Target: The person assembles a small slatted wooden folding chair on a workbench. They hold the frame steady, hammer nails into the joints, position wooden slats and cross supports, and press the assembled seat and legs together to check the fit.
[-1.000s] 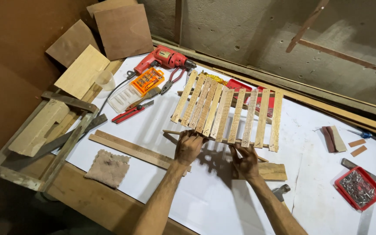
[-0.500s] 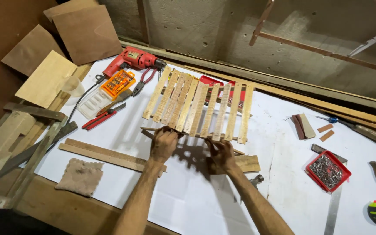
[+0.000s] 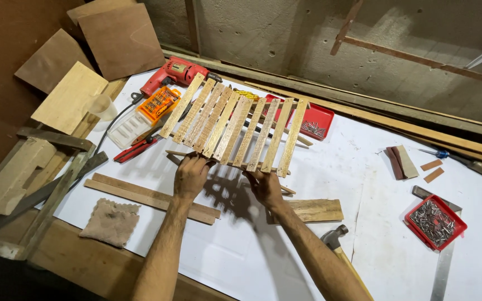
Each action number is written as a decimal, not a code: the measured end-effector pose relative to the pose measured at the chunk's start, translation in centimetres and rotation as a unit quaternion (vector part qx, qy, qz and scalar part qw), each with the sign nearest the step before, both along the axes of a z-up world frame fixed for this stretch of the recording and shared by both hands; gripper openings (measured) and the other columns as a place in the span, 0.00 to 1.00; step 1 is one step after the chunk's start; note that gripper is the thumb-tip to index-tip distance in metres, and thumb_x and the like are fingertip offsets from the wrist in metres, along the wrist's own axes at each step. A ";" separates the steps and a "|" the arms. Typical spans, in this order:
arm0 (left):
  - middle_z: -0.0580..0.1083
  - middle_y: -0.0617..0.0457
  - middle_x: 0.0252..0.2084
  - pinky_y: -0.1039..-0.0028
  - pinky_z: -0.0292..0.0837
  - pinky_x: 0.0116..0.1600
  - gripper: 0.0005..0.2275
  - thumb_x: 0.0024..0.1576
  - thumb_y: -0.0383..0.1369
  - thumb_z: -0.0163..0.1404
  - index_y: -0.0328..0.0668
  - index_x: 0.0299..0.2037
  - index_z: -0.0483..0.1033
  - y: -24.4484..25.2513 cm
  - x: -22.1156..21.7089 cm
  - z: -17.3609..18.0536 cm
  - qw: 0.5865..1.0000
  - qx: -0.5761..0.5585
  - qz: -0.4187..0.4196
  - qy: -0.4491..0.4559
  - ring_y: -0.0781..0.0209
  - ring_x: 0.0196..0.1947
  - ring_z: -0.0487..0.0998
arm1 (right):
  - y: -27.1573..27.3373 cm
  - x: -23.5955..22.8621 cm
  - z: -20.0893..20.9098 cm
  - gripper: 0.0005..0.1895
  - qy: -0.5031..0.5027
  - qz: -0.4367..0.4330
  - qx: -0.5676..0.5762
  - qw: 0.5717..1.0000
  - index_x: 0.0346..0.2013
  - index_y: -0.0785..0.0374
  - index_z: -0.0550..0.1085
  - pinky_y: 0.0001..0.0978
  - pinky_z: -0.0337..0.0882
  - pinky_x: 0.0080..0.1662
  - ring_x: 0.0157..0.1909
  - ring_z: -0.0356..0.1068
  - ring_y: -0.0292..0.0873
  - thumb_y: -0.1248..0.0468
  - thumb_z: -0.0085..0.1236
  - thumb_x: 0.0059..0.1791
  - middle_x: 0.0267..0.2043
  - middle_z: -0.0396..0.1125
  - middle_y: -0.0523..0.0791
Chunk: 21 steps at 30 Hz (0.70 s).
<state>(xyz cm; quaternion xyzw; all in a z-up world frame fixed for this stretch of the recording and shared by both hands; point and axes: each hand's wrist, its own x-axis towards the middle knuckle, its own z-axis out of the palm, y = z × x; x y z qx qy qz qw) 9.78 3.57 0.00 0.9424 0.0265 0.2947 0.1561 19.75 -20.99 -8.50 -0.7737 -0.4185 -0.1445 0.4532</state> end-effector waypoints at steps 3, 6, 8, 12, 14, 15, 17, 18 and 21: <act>0.81 0.45 0.35 0.63 0.77 0.38 0.04 0.56 0.27 0.56 0.34 0.38 0.82 1.4 0.8 -3.2 1.000 -0.007 -0.006 0.006 0.49 0.35 0.79 | 0.5 0.4 -0.9 0.12 0.011 -0.005 -0.037 0.999 0.52 0.55 0.81 0.26 0.58 0.11 0.08 0.55 0.34 0.62 0.56 0.56 0.14 0.69 0.44; 0.81 0.44 0.37 0.62 0.79 0.43 0.04 0.59 0.27 0.56 0.35 0.40 0.82 2.2 1.5 -5.6 1.000 -0.002 -0.019 0.003 0.51 0.38 0.81 | 0.3 1.7 -4.7 0.18 -0.047 0.020 0.046 0.998 0.61 0.67 0.69 0.23 0.62 0.15 0.12 0.59 0.31 0.59 0.56 0.60 0.21 0.72 0.41; 0.81 0.42 0.38 0.61 0.79 0.43 0.06 0.56 0.28 0.58 0.34 0.40 0.82 0.9 0.8 -3.2 1.000 -0.008 -0.016 -0.019 0.48 0.39 0.80 | 0.0 0.8 -1.5 0.14 -0.035 0.014 0.024 0.999 0.57 0.62 0.74 0.24 0.62 0.15 0.12 0.60 0.32 0.60 0.56 0.58 0.22 0.73 0.42; 0.79 0.43 0.41 0.60 0.76 0.47 0.08 0.53 0.29 0.61 0.33 0.39 0.80 -1.5 -0.6 0.4 0.998 -0.028 0.017 -0.045 0.47 0.43 0.77 | -0.4 -0.5 2.8 0.08 -0.056 0.022 0.081 0.995 0.53 0.56 0.77 0.23 0.67 0.24 0.23 0.68 0.34 0.60 0.55 0.60 0.33 0.74 0.43; 0.77 0.44 0.42 0.61 0.74 0.51 0.11 0.53 0.31 0.62 0.33 0.41 0.79 -3.0 -0.9 -0.6 0.993 -0.037 0.055 -0.100 0.49 0.45 0.76 | -1.2 -1.4 3.8 0.08 -0.061 -0.013 0.042 0.997 0.49 0.56 0.78 0.25 0.66 0.25 0.25 0.68 0.37 0.60 0.59 0.56 0.32 0.74 0.44; 0.76 0.45 0.44 0.61 0.72 0.54 0.14 0.52 0.33 0.63 0.32 0.43 0.77 -3.9 -0.8 -1.1 0.983 -0.047 0.093 -0.153 0.51 0.47 0.75 | -1.8 -1.7 4.4 0.08 -0.064 -0.047 0.003 0.997 0.46 0.56 0.79 0.28 0.65 0.26 0.26 0.67 0.40 0.60 0.63 0.53 0.32 0.73 0.45; 0.76 0.47 0.44 0.61 0.71 0.55 0.13 0.52 0.33 0.63 0.34 0.42 0.77 -6.2 -1.1 -2.9 0.985 -0.039 0.061 -0.154 0.52 0.48 0.74 | -3.5 -2.1 6.5 0.11 0.251 -0.027 0.084 0.964 0.44 0.61 0.80 0.31 0.62 0.25 0.24 0.64 0.42 0.58 0.57 0.54 0.33 0.76 0.48; 0.75 0.49 0.45 0.62 0.71 0.56 0.13 0.52 0.34 0.64 0.37 0.41 0.77 -7.4 -1.3 -3.9 0.987 -0.031 0.034 -0.154 0.54 0.49 0.74 | -4.4 -2.4 7.4 0.17 0.540 0.010 0.156 0.827 0.43 0.65 0.81 0.34 0.58 0.23 0.22 0.61 0.44 0.56 0.51 0.55 0.35 0.79 0.50; 0.76 0.48 0.44 0.65 0.72 0.50 0.13 0.54 0.34 0.64 0.36 0.42 0.78 -12.0 -1.7 -3.8 0.991 -0.018 -0.115 -0.059 0.53 0.46 0.74 | -7.3 -2.4 8.1 0.16 -0.047 -0.086 -0.057 0.994 0.49 0.60 0.78 0.44 0.72 0.44 0.45 0.70 0.49 0.56 0.60 0.51 0.43 0.75 0.50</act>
